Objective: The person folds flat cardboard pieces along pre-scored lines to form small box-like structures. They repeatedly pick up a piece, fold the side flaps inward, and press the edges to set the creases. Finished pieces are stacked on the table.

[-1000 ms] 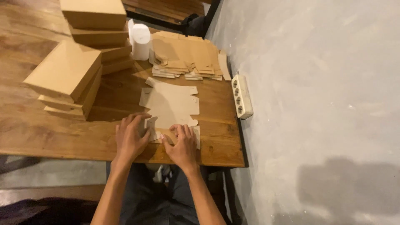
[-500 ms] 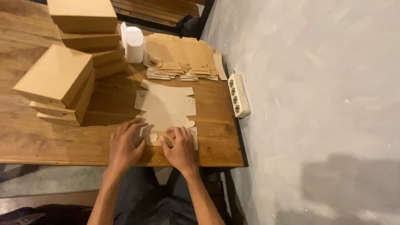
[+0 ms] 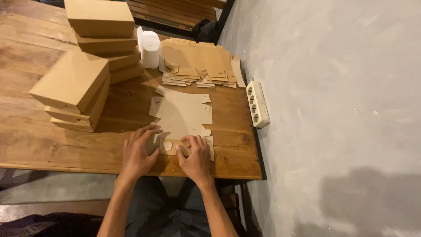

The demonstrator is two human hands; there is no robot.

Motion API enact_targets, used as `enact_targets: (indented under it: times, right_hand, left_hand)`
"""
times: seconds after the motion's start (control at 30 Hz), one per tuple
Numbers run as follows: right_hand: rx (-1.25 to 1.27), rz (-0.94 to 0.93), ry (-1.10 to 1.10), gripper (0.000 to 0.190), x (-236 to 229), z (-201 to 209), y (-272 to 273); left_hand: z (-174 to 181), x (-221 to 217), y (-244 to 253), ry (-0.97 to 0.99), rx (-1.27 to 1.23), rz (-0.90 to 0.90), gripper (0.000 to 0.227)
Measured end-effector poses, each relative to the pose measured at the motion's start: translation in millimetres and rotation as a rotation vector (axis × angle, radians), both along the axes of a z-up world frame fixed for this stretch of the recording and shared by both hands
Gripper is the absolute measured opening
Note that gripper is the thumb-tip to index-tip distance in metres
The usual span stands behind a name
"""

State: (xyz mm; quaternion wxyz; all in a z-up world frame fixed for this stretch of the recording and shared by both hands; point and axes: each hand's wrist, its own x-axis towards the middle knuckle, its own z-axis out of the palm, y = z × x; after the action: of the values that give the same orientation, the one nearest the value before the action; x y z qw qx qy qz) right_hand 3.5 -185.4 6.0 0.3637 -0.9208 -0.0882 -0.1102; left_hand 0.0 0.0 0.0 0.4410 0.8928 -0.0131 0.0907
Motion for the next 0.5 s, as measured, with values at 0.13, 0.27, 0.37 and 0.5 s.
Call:
enact_targets:
  times: [0.13, 0.27, 0.37, 0.5]
  right_hand:
    - [-0.001, 0.010, -0.005, 0.022, 1, 3, 0]
    - [-0.004, 0.002, 0.014, 0.021, -2, 1, 1]
    - [-0.004, 0.001, 0.008, 0.020, -2, 1, 0]
    - [-0.008, -0.002, 0.012, 0.019, 2, -2, 1]
  left_hand:
    - [6, 1, 2, 0.015, -0.034, -0.030, 0.056]
    - [6, 1, -3, 0.049, -0.028, 0.018, 0.053]
    - [-6, 8, -8, 0.029, 0.008, 0.075, 0.049]
    - [1, 7, -16, -0.006, 0.056, 0.154, 0.036]
